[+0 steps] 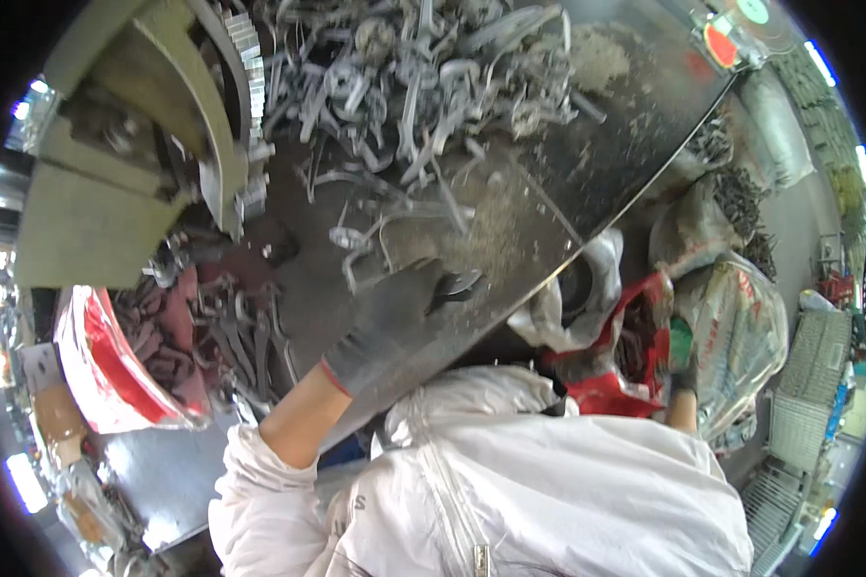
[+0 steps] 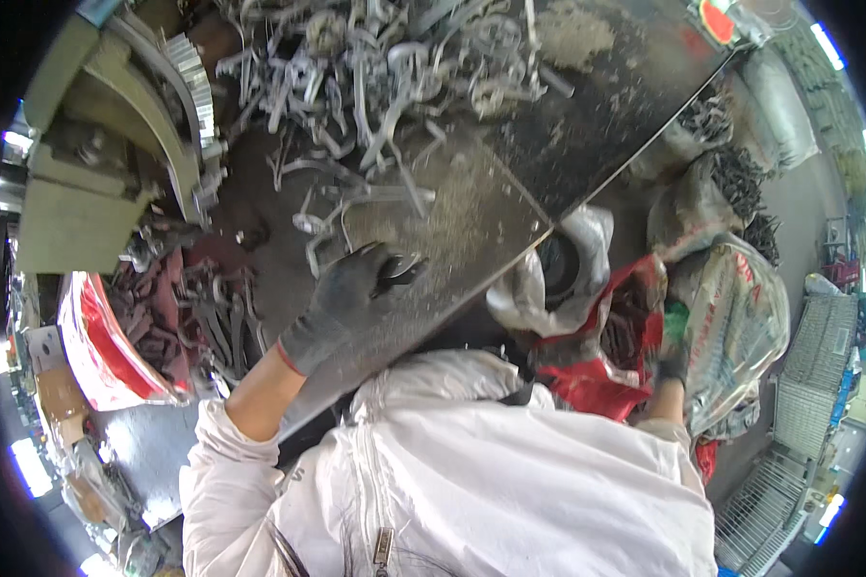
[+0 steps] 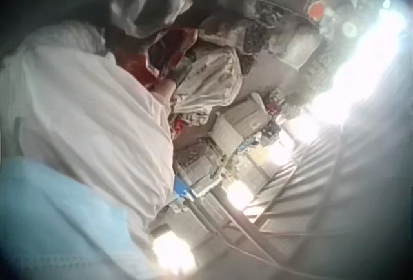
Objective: The person assembles metal hardware components using a riveting or pressing machine.
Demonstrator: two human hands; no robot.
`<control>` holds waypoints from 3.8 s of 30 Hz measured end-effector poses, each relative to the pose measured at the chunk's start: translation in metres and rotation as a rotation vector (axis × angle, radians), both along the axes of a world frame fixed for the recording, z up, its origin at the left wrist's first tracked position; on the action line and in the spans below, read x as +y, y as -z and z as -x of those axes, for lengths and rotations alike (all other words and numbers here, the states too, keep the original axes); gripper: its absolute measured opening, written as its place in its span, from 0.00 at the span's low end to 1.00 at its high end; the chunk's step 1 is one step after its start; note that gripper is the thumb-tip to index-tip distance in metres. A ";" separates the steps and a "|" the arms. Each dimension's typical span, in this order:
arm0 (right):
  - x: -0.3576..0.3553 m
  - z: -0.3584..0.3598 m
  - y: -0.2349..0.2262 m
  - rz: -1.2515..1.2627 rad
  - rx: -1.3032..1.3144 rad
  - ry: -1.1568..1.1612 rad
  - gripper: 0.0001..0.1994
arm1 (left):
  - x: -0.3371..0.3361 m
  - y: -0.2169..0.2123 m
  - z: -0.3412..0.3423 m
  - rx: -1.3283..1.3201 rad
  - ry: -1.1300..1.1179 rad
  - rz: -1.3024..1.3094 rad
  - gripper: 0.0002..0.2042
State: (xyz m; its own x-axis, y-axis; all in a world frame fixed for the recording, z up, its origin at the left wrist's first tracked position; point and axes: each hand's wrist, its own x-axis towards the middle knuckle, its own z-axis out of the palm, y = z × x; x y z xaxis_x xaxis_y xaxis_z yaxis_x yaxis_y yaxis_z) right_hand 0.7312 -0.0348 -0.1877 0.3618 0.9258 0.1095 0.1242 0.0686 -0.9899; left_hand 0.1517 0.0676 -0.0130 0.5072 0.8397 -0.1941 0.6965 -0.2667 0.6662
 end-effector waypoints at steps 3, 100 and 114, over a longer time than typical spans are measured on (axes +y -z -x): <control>0.012 0.026 0.003 0.339 0.155 0.284 0.21 | -0.032 0.024 -0.019 -0.188 0.272 -0.276 0.16; 0.173 0.608 -0.162 0.453 0.087 -1.022 0.15 | 0.007 -0.013 0.325 0.075 -0.826 -0.097 0.18; 0.162 0.629 -0.106 0.442 0.430 -0.979 0.16 | -0.058 -0.055 0.192 -0.614 -0.741 0.144 0.21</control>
State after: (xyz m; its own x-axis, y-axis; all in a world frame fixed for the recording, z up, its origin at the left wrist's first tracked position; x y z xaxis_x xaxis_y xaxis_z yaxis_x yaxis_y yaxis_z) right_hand 0.1021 0.1276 -0.0821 -0.6024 0.7575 -0.2516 -0.1442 -0.4133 -0.8991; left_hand -0.0405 0.0097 0.0423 -0.0931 0.9758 -0.1979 0.1755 0.2117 0.9615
